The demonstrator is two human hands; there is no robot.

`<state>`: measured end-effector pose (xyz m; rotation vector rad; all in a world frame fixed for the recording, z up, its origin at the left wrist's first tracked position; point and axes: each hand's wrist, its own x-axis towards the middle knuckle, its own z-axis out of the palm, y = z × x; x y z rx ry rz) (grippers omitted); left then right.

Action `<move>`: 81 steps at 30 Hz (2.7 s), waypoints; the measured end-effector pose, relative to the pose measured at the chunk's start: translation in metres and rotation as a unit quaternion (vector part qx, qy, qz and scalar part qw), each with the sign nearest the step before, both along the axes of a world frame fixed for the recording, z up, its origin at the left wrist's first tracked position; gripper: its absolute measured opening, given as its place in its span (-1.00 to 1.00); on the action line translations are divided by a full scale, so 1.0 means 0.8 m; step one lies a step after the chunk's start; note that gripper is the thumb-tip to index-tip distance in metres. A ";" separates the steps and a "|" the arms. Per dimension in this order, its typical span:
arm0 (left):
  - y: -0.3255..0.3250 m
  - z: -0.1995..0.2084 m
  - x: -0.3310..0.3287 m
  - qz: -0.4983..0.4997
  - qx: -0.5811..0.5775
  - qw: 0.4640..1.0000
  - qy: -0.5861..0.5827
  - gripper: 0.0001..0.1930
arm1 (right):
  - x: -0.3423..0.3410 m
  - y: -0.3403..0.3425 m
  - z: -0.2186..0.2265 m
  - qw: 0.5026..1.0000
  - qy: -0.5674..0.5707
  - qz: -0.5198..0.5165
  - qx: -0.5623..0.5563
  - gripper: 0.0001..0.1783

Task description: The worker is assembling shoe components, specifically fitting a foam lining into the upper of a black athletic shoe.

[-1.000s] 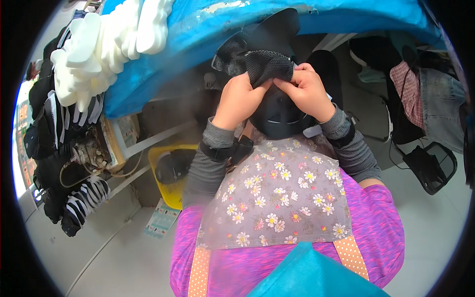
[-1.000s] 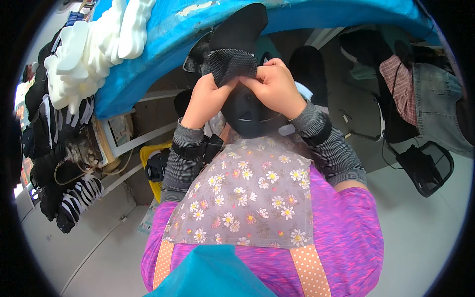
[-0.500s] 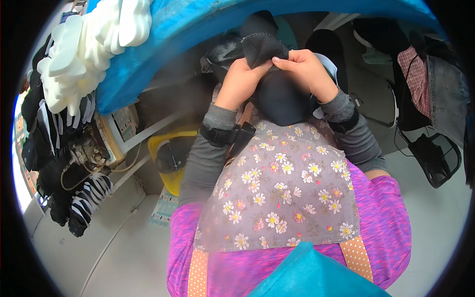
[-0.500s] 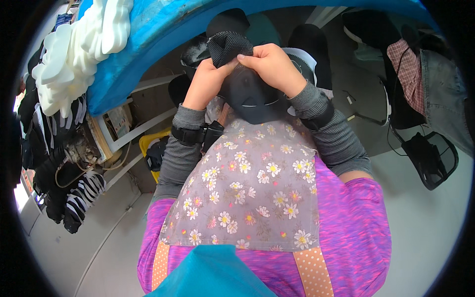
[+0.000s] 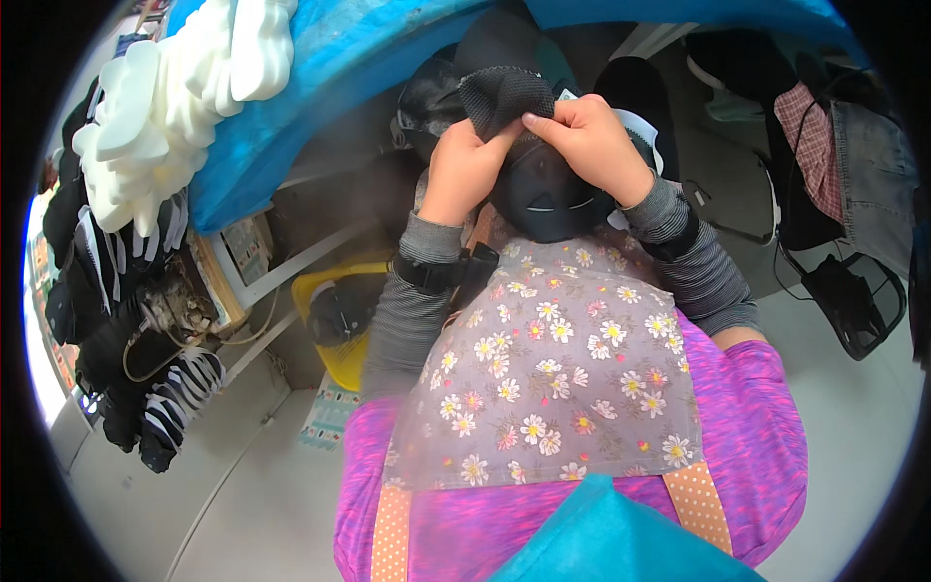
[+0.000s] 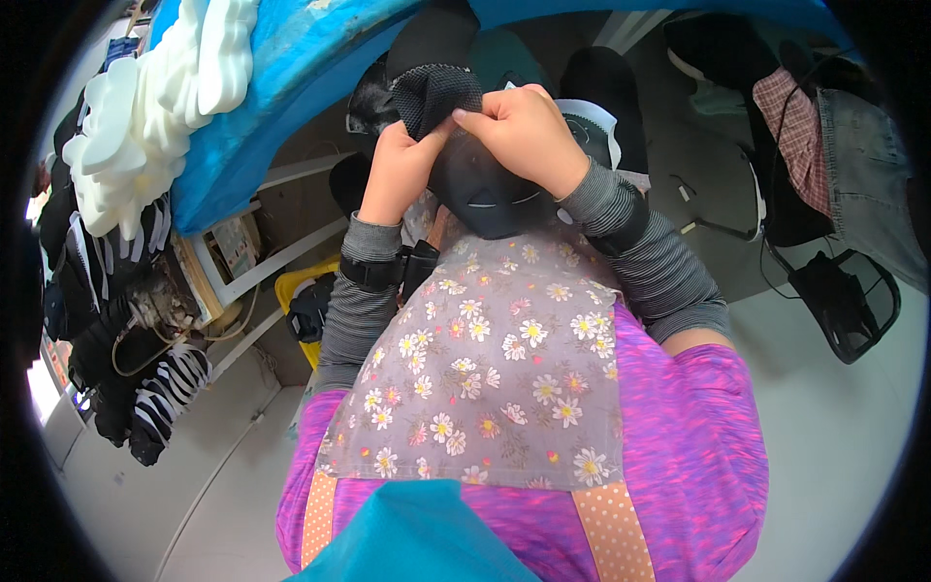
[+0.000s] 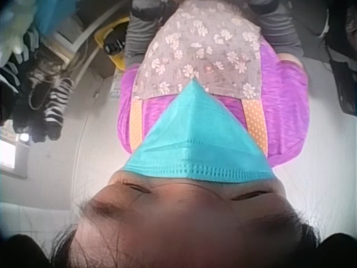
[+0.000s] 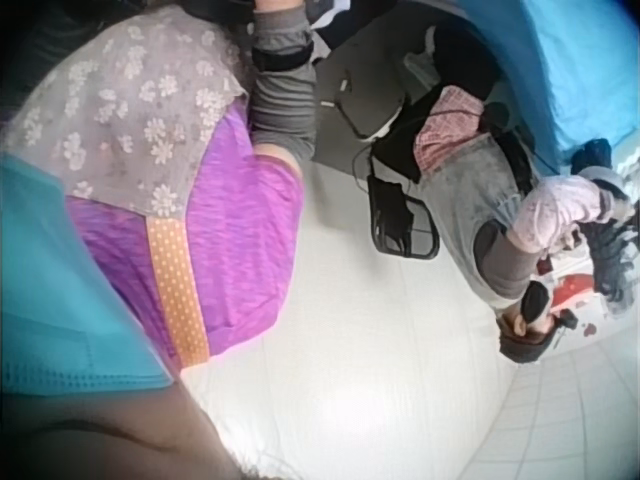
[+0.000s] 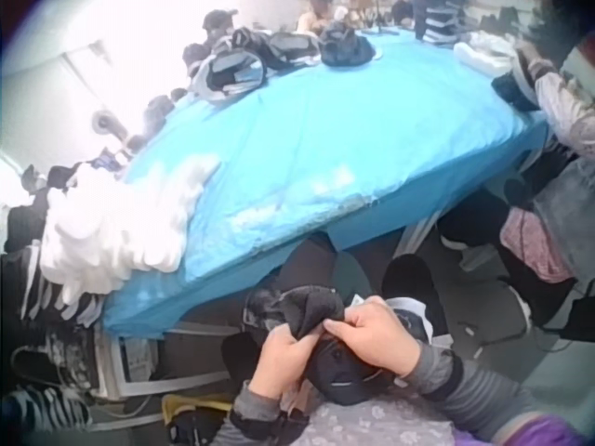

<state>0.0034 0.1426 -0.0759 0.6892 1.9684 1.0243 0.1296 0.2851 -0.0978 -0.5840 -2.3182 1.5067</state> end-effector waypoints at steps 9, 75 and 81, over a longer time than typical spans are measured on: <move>-0.004 -0.034 0.005 0.037 0.123 0.986 -0.110 -0.66 | 0.004 -0.007 -0.002 0.997 -0.029 -0.020 -0.069 -0.57; 0.009 -0.003 0.020 0.007 -0.011 0.994 0.105 -0.66 | 0.006 0.003 -0.048 0.993 0.048 0.007 -0.106 -0.54; 0.009 0.023 0.027 -0.035 -0.090 0.976 0.194 -0.69 | 0.005 -0.007 -0.044 0.995 0.059 -0.043 -0.064 -0.51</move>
